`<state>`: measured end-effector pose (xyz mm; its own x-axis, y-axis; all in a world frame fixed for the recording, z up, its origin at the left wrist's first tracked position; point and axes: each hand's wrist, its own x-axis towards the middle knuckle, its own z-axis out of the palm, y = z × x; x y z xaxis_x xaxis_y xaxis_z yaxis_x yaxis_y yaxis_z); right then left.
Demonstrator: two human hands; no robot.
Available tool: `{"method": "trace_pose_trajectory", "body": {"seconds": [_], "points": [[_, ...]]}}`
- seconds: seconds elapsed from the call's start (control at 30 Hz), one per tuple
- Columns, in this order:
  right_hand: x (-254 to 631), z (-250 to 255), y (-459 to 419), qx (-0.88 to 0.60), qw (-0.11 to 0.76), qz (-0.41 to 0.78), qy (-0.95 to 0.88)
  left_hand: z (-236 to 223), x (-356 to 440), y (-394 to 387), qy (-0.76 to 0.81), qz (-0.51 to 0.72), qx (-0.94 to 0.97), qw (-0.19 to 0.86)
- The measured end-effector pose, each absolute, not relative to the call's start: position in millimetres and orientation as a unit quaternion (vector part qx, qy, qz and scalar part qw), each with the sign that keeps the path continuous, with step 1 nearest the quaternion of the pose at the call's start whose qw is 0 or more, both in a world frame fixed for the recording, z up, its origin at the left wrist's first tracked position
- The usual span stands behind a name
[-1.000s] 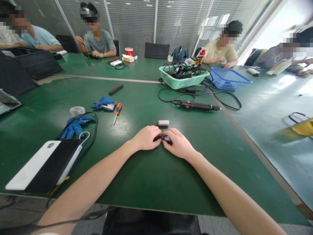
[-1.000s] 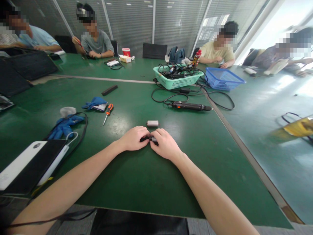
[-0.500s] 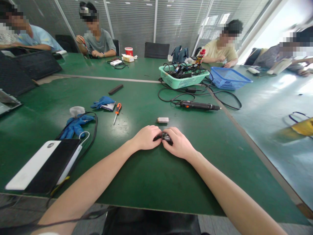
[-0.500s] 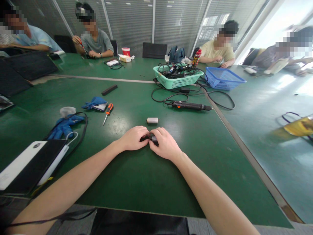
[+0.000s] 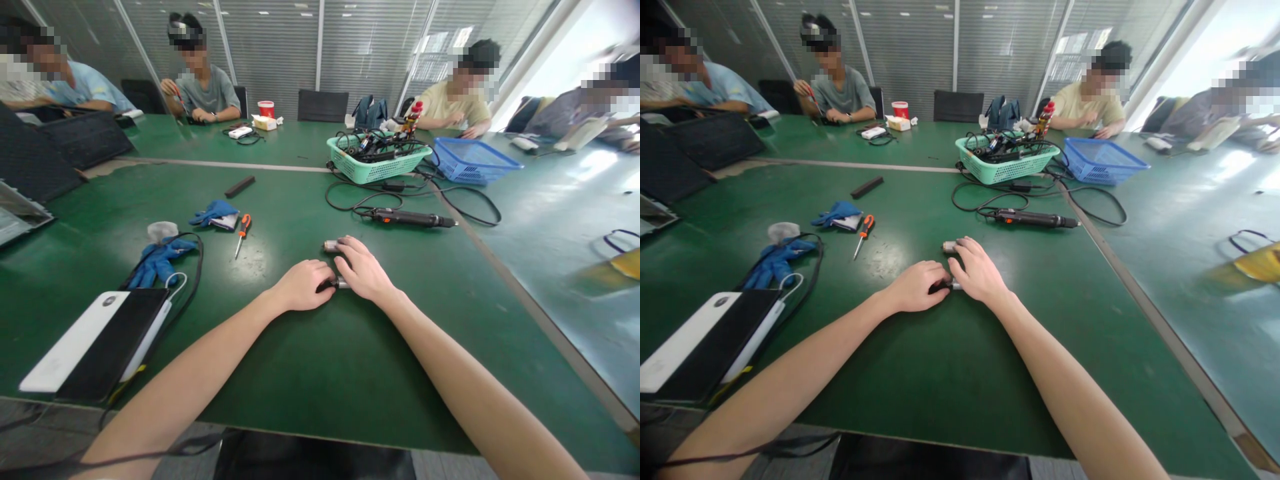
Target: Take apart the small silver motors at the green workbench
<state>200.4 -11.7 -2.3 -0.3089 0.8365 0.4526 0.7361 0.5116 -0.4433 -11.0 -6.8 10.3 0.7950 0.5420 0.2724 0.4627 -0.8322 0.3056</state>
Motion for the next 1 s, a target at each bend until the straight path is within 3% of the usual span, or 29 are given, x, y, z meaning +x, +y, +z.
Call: {"method": "trace_pose_trajectory", "body": {"seconds": [0.4, 1.0], "points": [[198, -5, -26, -0.464, 0.380, 0.046, -0.799, 8, -10, -6, 0.260, 0.184, 0.942, 0.111], [198, -9, -26, -0.477, 0.380, 0.047, -0.791, 7, -11, -7, 0.257, 0.189, 0.941, 0.114]]}}
